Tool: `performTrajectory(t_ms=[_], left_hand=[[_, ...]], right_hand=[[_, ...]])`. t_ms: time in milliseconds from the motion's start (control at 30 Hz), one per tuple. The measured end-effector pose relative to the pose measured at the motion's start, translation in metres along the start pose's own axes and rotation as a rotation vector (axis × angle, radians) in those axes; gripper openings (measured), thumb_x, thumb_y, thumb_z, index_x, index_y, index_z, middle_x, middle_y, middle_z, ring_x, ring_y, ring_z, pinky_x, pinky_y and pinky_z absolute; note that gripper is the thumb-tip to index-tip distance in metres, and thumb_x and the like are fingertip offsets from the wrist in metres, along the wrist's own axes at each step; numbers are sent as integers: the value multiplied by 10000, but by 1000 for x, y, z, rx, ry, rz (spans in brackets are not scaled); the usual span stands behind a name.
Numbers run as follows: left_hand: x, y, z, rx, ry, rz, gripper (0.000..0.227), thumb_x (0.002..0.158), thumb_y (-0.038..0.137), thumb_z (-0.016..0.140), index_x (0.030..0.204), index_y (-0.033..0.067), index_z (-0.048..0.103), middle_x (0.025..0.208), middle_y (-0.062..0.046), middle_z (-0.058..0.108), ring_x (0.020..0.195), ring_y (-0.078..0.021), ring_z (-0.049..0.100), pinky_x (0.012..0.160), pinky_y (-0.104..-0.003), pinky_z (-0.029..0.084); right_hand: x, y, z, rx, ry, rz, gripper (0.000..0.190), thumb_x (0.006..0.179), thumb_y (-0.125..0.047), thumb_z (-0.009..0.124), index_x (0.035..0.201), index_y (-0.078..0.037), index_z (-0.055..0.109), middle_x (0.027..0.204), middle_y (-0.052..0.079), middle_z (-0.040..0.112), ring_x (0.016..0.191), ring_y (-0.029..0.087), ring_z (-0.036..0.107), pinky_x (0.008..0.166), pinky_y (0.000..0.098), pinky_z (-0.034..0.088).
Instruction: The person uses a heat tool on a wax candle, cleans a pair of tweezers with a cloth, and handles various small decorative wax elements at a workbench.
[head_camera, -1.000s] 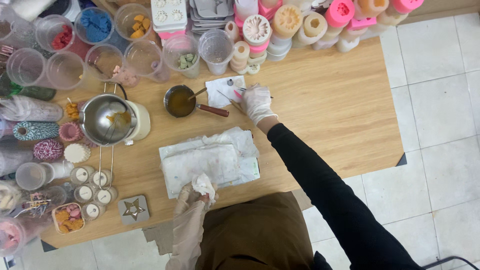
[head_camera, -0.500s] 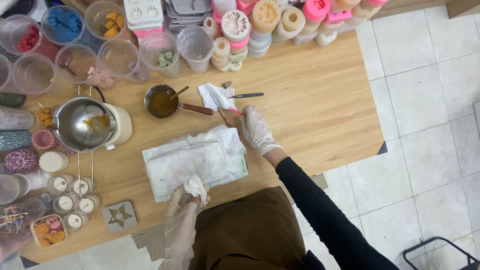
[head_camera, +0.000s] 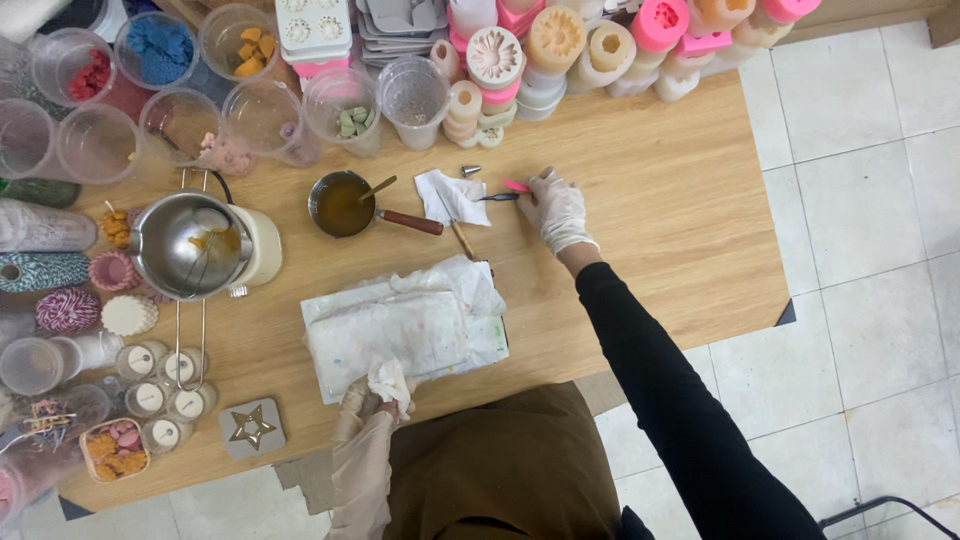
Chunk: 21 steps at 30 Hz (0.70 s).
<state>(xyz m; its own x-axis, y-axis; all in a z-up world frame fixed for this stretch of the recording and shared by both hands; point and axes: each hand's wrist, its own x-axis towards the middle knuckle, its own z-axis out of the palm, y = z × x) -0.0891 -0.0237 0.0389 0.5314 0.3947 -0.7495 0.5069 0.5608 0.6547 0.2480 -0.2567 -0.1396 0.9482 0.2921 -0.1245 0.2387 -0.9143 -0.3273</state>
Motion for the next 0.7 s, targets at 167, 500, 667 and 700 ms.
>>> performTrajectory(t_ms=[167,500,667,700], left_hand=[[6,-3,1,-5,8,-9,422,935,-9,538,1348,42,605,1098,-113,733,915,-160,655,848,-298,530],[16,-30,-20,124,11,-13,401,1071,75,501,1443,27,643,981,-84,602,811,-166,458,691,-310,374],[18,-19,-17,-10,-304,126,426,914,135,462,1276,-30,612,970,-61,602,798,-135,492,722,-232,416],[18,-17,-14,-9,-304,124,426,914,135,462,1276,-30,612,970,-61,602,798,-135,492,722,-232,416]], right_hand=[[-9,37,-5,-23,56,-106,278,800,-280,792,1011,-107,740,1081,122,640,970,314,635,826,466,455],[-15,69,-6,-20,101,-39,303,903,-257,768,1119,-57,697,1177,136,639,985,336,647,867,462,477],[-10,60,-22,72,109,191,367,885,-237,769,1181,-54,653,1144,127,663,975,350,666,864,422,536],[-10,57,-28,77,102,205,350,883,-233,776,1167,-62,663,1156,132,659,960,356,667,844,431,535]])
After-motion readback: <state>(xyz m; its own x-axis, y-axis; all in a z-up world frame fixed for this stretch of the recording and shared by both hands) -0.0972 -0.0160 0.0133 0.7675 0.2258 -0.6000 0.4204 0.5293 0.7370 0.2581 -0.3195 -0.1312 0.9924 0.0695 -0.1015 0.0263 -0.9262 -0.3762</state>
